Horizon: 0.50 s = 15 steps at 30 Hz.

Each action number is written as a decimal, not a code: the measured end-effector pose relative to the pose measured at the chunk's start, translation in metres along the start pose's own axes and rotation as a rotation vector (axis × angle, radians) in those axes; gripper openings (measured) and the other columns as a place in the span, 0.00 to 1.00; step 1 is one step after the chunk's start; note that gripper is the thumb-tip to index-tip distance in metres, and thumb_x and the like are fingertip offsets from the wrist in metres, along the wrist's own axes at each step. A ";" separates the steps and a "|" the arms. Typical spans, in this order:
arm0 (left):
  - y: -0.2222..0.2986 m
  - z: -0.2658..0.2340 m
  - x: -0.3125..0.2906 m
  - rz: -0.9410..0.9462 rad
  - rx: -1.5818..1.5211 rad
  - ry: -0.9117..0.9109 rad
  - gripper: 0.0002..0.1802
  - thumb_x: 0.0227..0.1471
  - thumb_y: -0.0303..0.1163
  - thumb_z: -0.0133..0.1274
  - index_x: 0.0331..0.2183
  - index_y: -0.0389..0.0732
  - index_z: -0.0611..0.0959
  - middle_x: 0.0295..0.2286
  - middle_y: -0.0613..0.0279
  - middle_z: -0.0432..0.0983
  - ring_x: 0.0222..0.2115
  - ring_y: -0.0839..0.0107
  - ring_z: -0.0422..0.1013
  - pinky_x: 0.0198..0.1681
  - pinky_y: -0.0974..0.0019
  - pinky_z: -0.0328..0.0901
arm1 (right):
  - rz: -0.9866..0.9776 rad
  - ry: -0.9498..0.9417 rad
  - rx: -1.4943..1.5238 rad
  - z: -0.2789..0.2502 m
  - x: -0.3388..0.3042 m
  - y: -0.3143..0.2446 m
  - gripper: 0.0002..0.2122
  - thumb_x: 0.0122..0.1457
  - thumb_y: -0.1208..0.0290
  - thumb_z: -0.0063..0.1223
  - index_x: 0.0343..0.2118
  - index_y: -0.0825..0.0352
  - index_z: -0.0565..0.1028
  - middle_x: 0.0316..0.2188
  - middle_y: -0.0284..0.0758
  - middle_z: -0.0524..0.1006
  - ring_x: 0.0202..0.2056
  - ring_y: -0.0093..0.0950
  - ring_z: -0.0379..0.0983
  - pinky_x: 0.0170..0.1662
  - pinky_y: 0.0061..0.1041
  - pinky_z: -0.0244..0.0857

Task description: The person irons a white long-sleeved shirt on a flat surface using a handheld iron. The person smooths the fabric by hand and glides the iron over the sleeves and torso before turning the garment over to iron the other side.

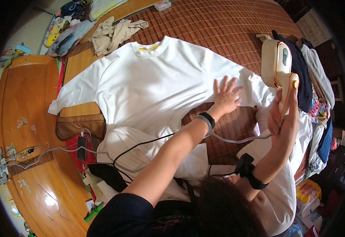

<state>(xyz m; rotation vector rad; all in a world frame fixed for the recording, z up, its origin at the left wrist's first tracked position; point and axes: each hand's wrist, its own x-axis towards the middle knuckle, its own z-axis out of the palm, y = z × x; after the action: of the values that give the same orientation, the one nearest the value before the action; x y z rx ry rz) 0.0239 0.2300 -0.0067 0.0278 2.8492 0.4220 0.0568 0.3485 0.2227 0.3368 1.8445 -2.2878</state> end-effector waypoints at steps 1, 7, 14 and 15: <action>0.009 0.003 0.008 0.047 -0.076 -0.047 0.31 0.60 0.56 0.34 0.63 0.67 0.53 0.66 0.67 0.25 0.66 0.56 0.24 0.62 0.34 0.19 | -0.001 -0.002 -0.001 0.000 0.001 -0.003 0.23 0.63 0.46 0.43 0.33 0.67 0.71 0.09 0.23 0.55 0.06 0.13 0.42 0.09 0.15 0.35; -0.037 -0.008 0.037 0.144 -0.331 0.622 0.25 0.51 0.25 0.52 0.52 0.46 0.73 0.61 0.56 0.54 0.63 0.52 0.45 0.65 0.40 0.40 | -0.024 0.114 -0.034 -0.004 0.005 0.003 0.26 0.61 0.45 0.46 0.34 0.71 0.72 0.11 0.25 0.61 0.07 0.14 0.50 0.10 0.15 0.41; -0.237 -0.048 -0.004 -0.326 0.150 0.214 0.38 0.58 0.62 0.35 0.64 0.58 0.52 0.66 0.74 0.38 0.66 0.64 0.33 0.61 0.29 0.36 | 0.110 -0.039 -0.304 0.035 0.021 0.072 0.24 0.62 0.45 0.45 0.28 0.66 0.73 0.12 0.26 0.64 0.11 0.14 0.55 0.12 0.16 0.45; -0.254 -0.052 -0.010 -0.336 0.190 0.207 0.39 0.56 0.64 0.36 0.64 0.61 0.52 0.66 0.76 0.36 0.66 0.67 0.32 0.60 0.26 0.36 | 0.180 -0.104 -0.278 0.046 0.019 0.075 0.24 0.62 0.45 0.45 0.28 0.66 0.72 0.12 0.26 0.64 0.11 0.14 0.55 0.13 0.16 0.45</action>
<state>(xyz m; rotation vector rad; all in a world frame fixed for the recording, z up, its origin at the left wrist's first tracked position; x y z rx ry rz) 0.0253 -0.0281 -0.0287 -0.4771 3.0036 0.0869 0.0565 0.2877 0.1562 0.3191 1.9582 -1.8667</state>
